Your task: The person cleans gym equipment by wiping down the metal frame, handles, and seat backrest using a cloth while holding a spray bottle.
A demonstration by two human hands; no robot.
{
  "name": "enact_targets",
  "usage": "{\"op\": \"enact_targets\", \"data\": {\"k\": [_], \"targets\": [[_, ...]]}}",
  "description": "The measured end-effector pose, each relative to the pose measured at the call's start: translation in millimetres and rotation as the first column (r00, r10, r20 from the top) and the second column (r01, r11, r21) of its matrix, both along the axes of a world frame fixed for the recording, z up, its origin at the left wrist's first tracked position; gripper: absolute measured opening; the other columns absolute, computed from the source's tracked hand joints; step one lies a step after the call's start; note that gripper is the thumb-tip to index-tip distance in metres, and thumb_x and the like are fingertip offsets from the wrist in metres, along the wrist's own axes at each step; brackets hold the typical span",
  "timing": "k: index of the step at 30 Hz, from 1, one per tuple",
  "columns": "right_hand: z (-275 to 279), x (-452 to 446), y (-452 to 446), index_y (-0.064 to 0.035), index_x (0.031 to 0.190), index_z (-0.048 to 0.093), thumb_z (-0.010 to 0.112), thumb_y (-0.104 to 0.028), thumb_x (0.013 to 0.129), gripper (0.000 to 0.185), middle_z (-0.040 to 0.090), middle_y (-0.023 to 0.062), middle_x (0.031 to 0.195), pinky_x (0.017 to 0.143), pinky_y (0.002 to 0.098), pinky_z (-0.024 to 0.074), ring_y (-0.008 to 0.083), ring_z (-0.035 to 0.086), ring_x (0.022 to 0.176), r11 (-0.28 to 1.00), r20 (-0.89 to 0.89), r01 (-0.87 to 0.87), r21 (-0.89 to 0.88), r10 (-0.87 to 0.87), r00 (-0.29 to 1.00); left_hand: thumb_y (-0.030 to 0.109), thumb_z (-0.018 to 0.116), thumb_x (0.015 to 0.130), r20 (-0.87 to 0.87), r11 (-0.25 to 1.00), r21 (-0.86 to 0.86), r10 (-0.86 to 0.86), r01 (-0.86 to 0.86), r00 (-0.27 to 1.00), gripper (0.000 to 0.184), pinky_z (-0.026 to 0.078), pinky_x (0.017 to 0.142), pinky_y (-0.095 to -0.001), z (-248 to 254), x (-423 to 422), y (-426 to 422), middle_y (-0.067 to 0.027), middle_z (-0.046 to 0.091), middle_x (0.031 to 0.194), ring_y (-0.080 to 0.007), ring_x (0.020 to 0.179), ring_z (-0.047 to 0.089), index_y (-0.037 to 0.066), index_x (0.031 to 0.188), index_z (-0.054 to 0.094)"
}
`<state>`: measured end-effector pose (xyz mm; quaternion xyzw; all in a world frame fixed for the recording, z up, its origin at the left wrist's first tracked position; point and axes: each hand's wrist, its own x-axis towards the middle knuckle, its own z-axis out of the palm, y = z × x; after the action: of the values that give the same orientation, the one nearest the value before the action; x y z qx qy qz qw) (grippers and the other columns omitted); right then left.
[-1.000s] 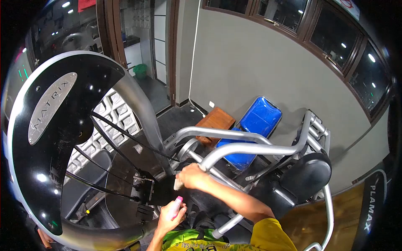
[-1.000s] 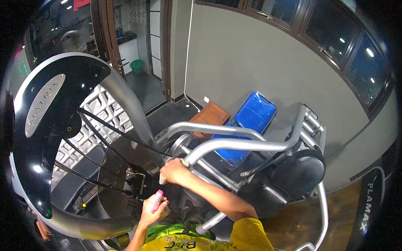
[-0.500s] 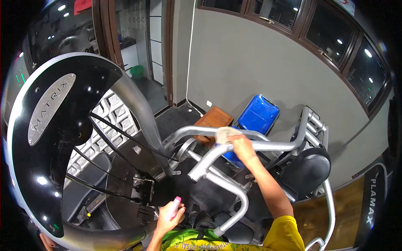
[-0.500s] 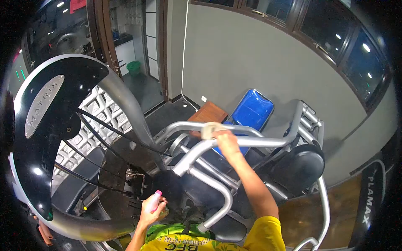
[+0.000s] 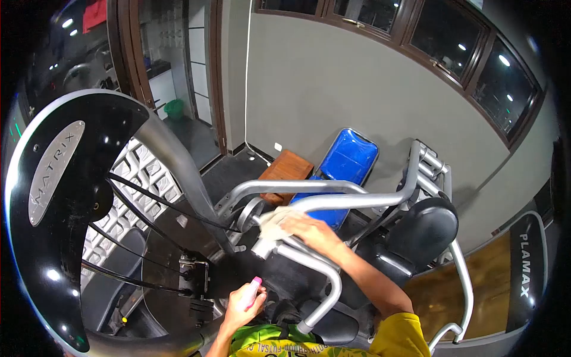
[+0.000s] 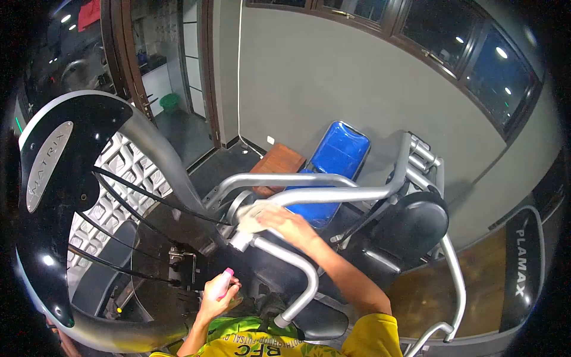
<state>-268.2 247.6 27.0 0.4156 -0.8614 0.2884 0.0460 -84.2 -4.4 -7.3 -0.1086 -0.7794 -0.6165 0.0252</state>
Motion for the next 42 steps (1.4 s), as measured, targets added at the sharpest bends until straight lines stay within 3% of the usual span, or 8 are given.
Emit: {"op": "enact_targets", "data": {"k": [6, 14, 16, 19, 23, 25, 29, 42], "targets": [[-22.9, 6.9, 15.9, -0.0027, 0.117, 0.063, 0.054, 0.000, 0.085, 0.033, 0.061, 0.0209, 0.122, 0.101, 0.0338, 0.0473, 0.0297, 0.056, 0.121, 0.825, 0.030, 0.564, 0.042, -0.565, 0.824, 0.002, 0.066, 0.086, 0.032, 0.999, 0.042, 0.003, -0.004, 0.999, 0.012, 0.051, 0.064, -0.0244, -7.4, 0.7, -3.3, -0.0076, 0.067, 0.087, -0.0106, 0.075, 0.064, -0.002, 0.097, 0.062], [-63.2, 22.7, 2.5, 0.0012, 0.114, 0.062, 0.050, -0.011, 0.097, 0.024, 0.067, 0.0049, 0.102, 0.081, 0.0312, 0.0513, 0.0213, 0.065, 0.090, 0.822, 0.729, 0.350, -0.448, 0.109, 0.676, 0.002, 0.065, 0.087, 0.045, 0.999, 0.052, 0.014, -0.016, 0.999, 0.012, 0.051, 0.065, -0.0243, 0.6, 5.0, -4.1, -0.0074, 0.066, 0.087, -0.0104, 0.077, 0.063, -0.002, 0.097, 0.061], [-87.1, 4.5, 31.6, 0.0031, 0.120, 0.059, 0.045, -0.009, 0.099, 0.027, 0.066, 0.0082, 0.109, 0.086, 0.0307, 0.0518, 0.0212, 0.065, 0.097, 0.902, 0.818, 0.425, 0.077, -0.301, 0.490, 0.002, 0.065, 0.087, 0.063, 0.998, 0.054, 0.018, -0.022, 0.998, 0.012, 0.051, 0.065, -0.0244, 1.3, 6.3, -7.0, -0.0073, 0.066, 0.087, -0.0104, 0.077, 0.063, -0.002, 0.097, 0.061], [-82.4, -2.3, 36.9, 0.0027, 0.115, 0.056, 0.038, -0.010, 0.100, 0.027, 0.065, 0.0143, 0.104, 0.085, 0.0414, 0.0561, 0.0271, 0.065, 0.099, 0.450, 0.951, 0.855, -0.256, 0.274, 0.140, 0.003, 0.066, 0.086, 0.130, 0.993, 0.105, 0.043, -0.056, 0.991, 0.012, 0.051, 0.068, -0.0255, -1.7, 8.1, -11.3, -0.0074, 0.066, 0.087, -0.0116, 0.079, 0.064, -0.002, 0.096, 0.061], [-100.0, -31.0, 28.9, 0.0012, 0.107, 0.053, 0.037, -0.011, 0.100, 0.021, 0.064, 0.0123, 0.098, 0.083, 0.0440, 0.0565, 0.0291, 0.066, 0.090, 0.181, 0.382, 0.665, -0.724, 0.909, 0.168, 0.007, 0.069, 0.084, 0.119, 0.993, 0.073, 0.089, -0.098, 0.989, 0.016, 0.051, 0.075, -0.0284, -4.3, 9.0, -14.7, -0.0093, 0.069, 0.088, -0.0158, 0.080, 0.067, -0.001, 0.098, 0.065], [-77.1, -20.1, -7.5, 0.0014, 0.106, 0.053, 0.038, -0.005, 0.098, 0.019, 0.064, 0.0106, 0.095, 0.082, 0.0413, 0.0559, 0.0261, 0.066, 0.090, 0.380, 0.942, 0.863, -0.333, 0.181, 0.283, 0.006, 0.069, 0.084, 0.121, 0.993, 0.068, 0.090, -0.099, 0.989, 0.016, 0.051, 0.075, -0.0286, -4.1, 10.3, -14.5, -0.0093, 0.069, 0.088, -0.0158, 0.080, 0.066, -0.001, 0.097, 0.065], [-57.1, 5.0, -16.1, 0.0008, 0.103, 0.058, 0.049, -0.010, 0.094, 0.017, 0.065, 0.0117, 0.087, 0.079, 0.0390, 0.0509, 0.0245, 0.066, 0.091, 0.898, 0.645, 0.429, 0.097, -0.385, 0.660, 0.003, 0.065, 0.086, 0.144, 0.992, 0.104, 0.055, -0.070, 0.988, 0.012, 0.051, 0.074, -0.0274, -0.3, 8.1, -12.1, -0.0073, 0.066, 0.086, -0.0133, 0.081, 0.064, -0.003, 0.096, 0.061], [-7.3, 28.7, -25.0, 0.0012, 0.123, 0.055, 0.048, -0.006, 0.097, 0.028, 0.063, 0.0080, 0.107, 0.089, 0.0288, 0.0469, 0.0146, 0.058, 0.100, 0.747, 0.612, 0.493, -0.446, -0.148, 0.777, 0.003, 0.066, 0.086, 0.074, 0.999, 0.029, 0.020, -0.022, 0.997, 0.012, 0.050, 0.066, -0.0252, -0.9, 6.1, -0.9, -0.0073, 0.066, 0.085, -0.0106, 0.074, 0.063, -0.002, 0.096, 0.061]]}}
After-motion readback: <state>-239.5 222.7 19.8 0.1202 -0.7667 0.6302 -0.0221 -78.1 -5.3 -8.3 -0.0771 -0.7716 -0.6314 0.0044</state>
